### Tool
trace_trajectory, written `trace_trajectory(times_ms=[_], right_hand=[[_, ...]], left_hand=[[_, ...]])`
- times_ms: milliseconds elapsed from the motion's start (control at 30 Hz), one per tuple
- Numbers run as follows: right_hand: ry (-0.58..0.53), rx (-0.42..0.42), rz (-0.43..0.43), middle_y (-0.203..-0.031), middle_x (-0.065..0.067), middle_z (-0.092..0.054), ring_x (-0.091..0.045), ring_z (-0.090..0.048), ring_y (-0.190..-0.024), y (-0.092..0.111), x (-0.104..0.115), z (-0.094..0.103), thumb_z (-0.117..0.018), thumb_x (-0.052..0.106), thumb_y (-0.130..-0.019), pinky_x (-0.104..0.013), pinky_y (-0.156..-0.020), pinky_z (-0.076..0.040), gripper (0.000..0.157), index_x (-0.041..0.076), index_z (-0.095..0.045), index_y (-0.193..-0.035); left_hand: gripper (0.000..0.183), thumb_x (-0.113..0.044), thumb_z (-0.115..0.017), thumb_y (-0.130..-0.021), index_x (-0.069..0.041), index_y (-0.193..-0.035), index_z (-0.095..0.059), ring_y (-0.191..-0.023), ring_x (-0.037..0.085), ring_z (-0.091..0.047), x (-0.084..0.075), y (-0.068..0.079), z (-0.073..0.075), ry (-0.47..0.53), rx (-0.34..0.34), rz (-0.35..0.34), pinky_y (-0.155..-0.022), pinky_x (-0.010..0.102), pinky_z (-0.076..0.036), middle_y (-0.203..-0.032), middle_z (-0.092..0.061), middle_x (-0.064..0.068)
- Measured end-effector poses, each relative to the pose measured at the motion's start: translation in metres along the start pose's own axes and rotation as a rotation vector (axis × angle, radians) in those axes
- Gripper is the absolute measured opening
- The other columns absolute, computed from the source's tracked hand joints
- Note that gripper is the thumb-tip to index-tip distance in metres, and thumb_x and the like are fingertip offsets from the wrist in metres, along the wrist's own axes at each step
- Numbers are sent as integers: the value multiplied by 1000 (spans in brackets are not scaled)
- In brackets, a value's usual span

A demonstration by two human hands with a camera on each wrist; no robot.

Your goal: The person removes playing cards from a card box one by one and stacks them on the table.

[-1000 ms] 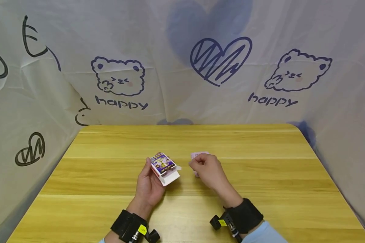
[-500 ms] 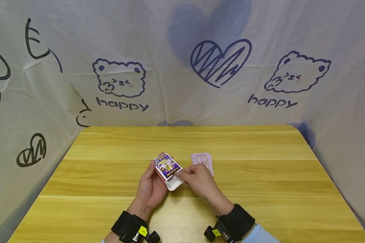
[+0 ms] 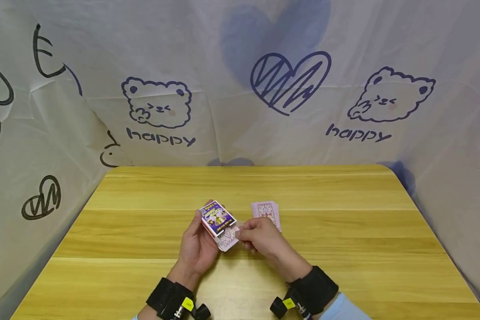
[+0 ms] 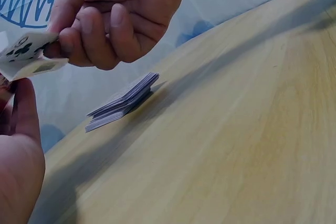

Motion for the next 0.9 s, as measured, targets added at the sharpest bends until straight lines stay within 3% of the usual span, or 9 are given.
trace_trajectory(times_ms=[167, 300, 433, 700, 900], right_hand=[[13, 69, 17, -63, 0, -51, -9, -42, -50, 2, 1, 1, -63, 5, -81, -19, -42, -35, 23, -5, -59, -101], [58, 46, 46, -61, 1, -49, -9, -39, -49, 2, 0, 1, -63, 12, -86, -20, -42, -32, 15, -3, -60, -86], [94, 9, 74, -56, 3, -44, -10, -36, -46, 2, 0, 2, -67, 20, -90, -21, -42, -29, 28, -1, -60, -72], [121, 47, 94, -60, 3, -51, -8, -37, -50, 2, 2, 6, -71, 14, -84, -20, -43, -29, 19, -5, -67, -82], [138, 133, 63, -57, 4, -50, -8, -37, -48, 4, 7, 14, -71, 15, -84, -20, -43, -29, 20, -3, -66, -78]], left_hand=[[57, -43, -43, -102, -14, -149, -30, -137, 19, -37, -1, -2, 1, -2, -41, -31, -113, 29, -35, -157, -25, 10], [59, -43, -43, -102, -14, -150, -28, -136, 18, -37, 0, -3, 1, -1, -48, -39, -113, 29, -35, -158, -23, 10], [62, -43, -44, -102, -13, -152, -24, -137, 19, -37, 0, -2, 1, 4, -42, -34, -113, 29, -35, -159, -22, 10], [65, -47, -43, -100, -11, -151, -25, -136, 18, -38, -1, -2, 1, -1, -42, -29, -113, 29, -35, -150, -40, 6], [72, -53, -41, -99, -13, -154, -16, -140, 22, -32, -2, -3, 2, -12, -36, -32, -113, 31, -35, -158, -23, 10]])
Point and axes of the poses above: each hand's wrist, its own y-axis away from the middle knuckle, its own z-axis out of the back of the hand, x = y × z, the point moved 1 cm from there along -y, towards the middle knuckle
